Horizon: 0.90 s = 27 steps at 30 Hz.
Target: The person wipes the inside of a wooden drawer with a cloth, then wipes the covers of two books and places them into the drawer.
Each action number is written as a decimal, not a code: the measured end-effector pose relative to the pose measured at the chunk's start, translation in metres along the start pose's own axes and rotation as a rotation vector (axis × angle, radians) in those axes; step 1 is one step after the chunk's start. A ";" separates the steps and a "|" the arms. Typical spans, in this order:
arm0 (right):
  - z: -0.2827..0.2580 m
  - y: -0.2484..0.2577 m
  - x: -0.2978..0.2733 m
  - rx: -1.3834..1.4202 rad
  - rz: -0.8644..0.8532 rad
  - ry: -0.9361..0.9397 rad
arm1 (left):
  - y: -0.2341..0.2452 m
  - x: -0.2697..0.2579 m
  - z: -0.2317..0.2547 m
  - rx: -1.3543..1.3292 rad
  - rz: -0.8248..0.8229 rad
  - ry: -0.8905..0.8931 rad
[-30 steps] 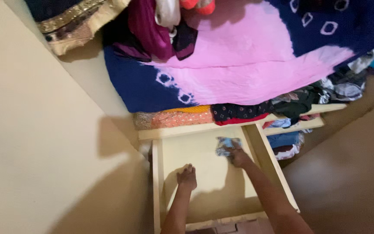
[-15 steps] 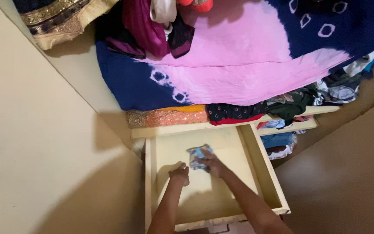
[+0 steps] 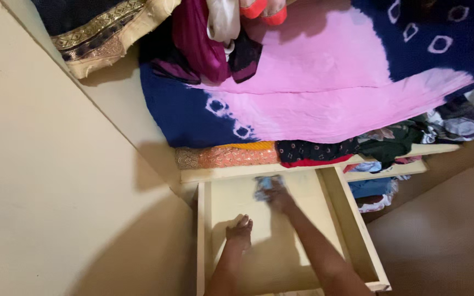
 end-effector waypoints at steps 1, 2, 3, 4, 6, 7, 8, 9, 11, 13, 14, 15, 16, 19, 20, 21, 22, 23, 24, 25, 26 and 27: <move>-0.015 -0.020 0.013 0.141 -0.037 -0.024 | -0.002 -0.001 0.001 0.043 -0.019 0.004; -0.028 -0.040 0.026 0.320 -0.071 -0.071 | -0.002 -0.001 0.002 0.064 -0.026 0.003; -0.037 -0.056 0.040 0.526 -0.091 -0.136 | 0.001 0.000 0.003 0.052 -0.017 0.002; -0.052 -0.066 0.055 0.521 -0.144 -0.060 | 0.004 0.001 0.005 0.035 -0.001 -0.001; -0.087 -0.078 0.073 0.146 -0.246 0.316 | 0.006 0.002 0.008 0.006 0.041 -0.001; -0.080 -0.085 0.077 0.170 -0.268 0.172 | 0.006 0.001 0.010 -0.006 0.060 -0.008; -0.069 -0.090 0.078 0.191 -0.289 0.028 | 0.005 -0.002 0.011 -0.014 0.074 -0.010; -0.056 -0.093 0.081 0.208 -0.304 -0.113 | 0.006 0.000 0.010 -0.005 0.053 -0.006; -0.073 -0.094 0.087 0.112 -0.349 0.166 | 0.004 -0.003 0.006 0.008 -0.010 0.009; -0.092 -0.102 0.082 0.166 -0.406 0.372 | 0.001 -0.009 0.003 0.006 -0.034 0.008; -0.103 -0.106 0.078 0.195 -0.432 0.465 | 0.000 -0.011 0.001 0.007 -0.045 0.005; -0.107 -0.106 0.084 0.202 -0.442 0.533 | 0.004 -0.009 0.002 0.001 -0.048 0.003; -0.104 -0.105 0.094 0.167 -0.400 0.481 | 0.009 -0.007 0.001 -0.006 -0.051 0.001; -0.098 -0.108 0.106 0.112 -0.275 0.243 | -0.007 -0.003 0.002 0.078 -0.102 -0.009; -0.091 -0.112 0.109 0.145 -0.306 0.130 | -0.011 0.000 0.001 0.125 -0.118 -0.012; -0.078 -0.111 0.117 0.173 -0.331 0.021 | -0.010 0.005 0.001 0.173 -0.125 -0.014; -0.080 -0.105 0.125 0.127 -0.349 0.148 | -0.008 0.011 0.001 0.221 -0.132 -0.015; -0.078 -0.100 0.124 0.084 -0.371 0.262 | -0.013 0.013 0.002 0.275 -0.147 -0.026; -0.080 -0.098 0.121 0.040 -0.394 0.375 | -0.015 0.015 0.001 0.205 -0.127 -0.023; -0.054 -0.090 0.126 -0.029 -0.402 0.243 | -0.012 0.018 0.000 0.129 -0.100 -0.019; -0.021 -0.080 0.124 -0.106 -0.417 0.014 | -0.008 0.021 0.000 0.052 -0.074 -0.015; 0.004 -0.073 0.109 -0.157 -0.428 -0.191 | -0.012 0.020 0.000 0.044 -0.081 -0.019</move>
Point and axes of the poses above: each hand's wrist, its own x-axis towards the middle knuckle, its own y-axis out of the back of the hand, z = x × y, the point moved 8 cm from there along x, towards the middle knuckle, and after that the axes turned 9 degrees about y, right-handed, at the moved point
